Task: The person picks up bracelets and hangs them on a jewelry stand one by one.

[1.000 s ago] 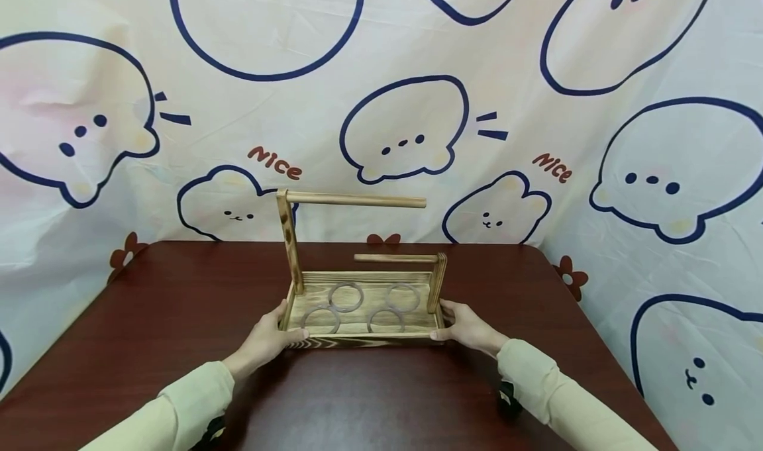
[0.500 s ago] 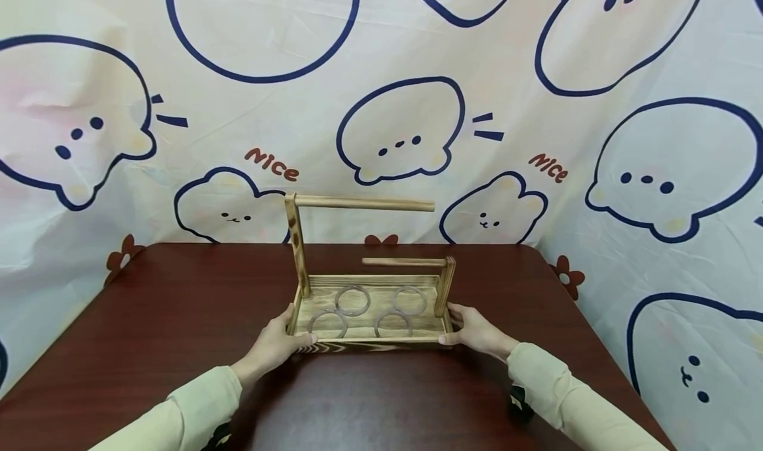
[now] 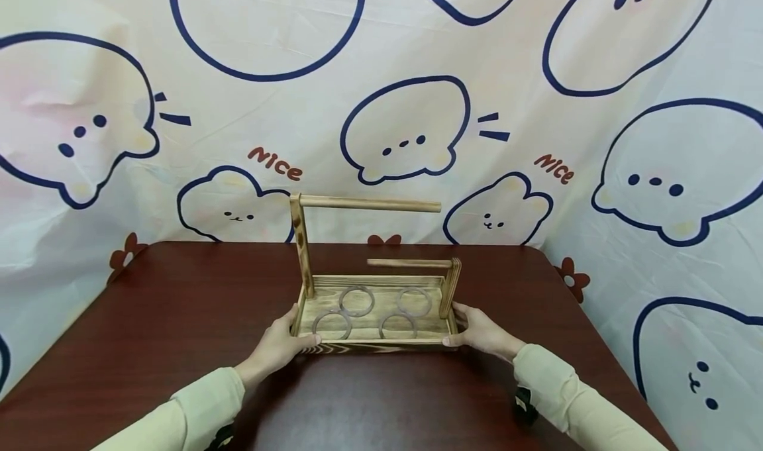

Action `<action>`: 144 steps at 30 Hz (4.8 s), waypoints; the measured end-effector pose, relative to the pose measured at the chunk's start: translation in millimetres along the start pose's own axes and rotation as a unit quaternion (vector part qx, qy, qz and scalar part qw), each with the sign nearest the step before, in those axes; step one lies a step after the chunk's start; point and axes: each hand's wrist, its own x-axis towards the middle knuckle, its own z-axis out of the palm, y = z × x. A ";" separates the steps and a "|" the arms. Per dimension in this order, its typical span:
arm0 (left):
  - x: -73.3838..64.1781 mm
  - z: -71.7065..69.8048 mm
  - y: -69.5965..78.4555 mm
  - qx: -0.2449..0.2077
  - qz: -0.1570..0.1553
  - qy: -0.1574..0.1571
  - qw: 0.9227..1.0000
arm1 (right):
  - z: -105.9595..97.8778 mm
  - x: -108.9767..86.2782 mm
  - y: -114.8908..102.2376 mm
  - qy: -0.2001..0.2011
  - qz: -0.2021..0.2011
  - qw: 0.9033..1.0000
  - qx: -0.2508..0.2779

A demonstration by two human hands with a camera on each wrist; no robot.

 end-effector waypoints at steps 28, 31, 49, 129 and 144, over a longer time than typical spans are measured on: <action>-2.0 -8.9 6.9 0.039 0.022 -0.020 0.999 | 14.6 -2.5 3.6 0.056 -0.037 0.996 -0.060; -2.3 -11.4 12.3 0.058 0.036 -0.031 0.997 | 15.1 -3.3 4.6 0.059 -0.034 0.996 -0.057; -9.1 27.5 60.1 0.160 0.237 0.040 0.957 | 16.1 -3.6 1.7 0.058 -0.034 0.995 -0.067; 116.2 135.3 95.8 0.132 0.197 -0.137 0.962 | 12.9 -0.8 7.4 0.060 -0.029 0.997 -0.049; 119.9 140.9 97.6 0.119 0.183 -0.167 0.962 | 13.4 -2.2 5.2 0.058 -0.038 0.996 -0.054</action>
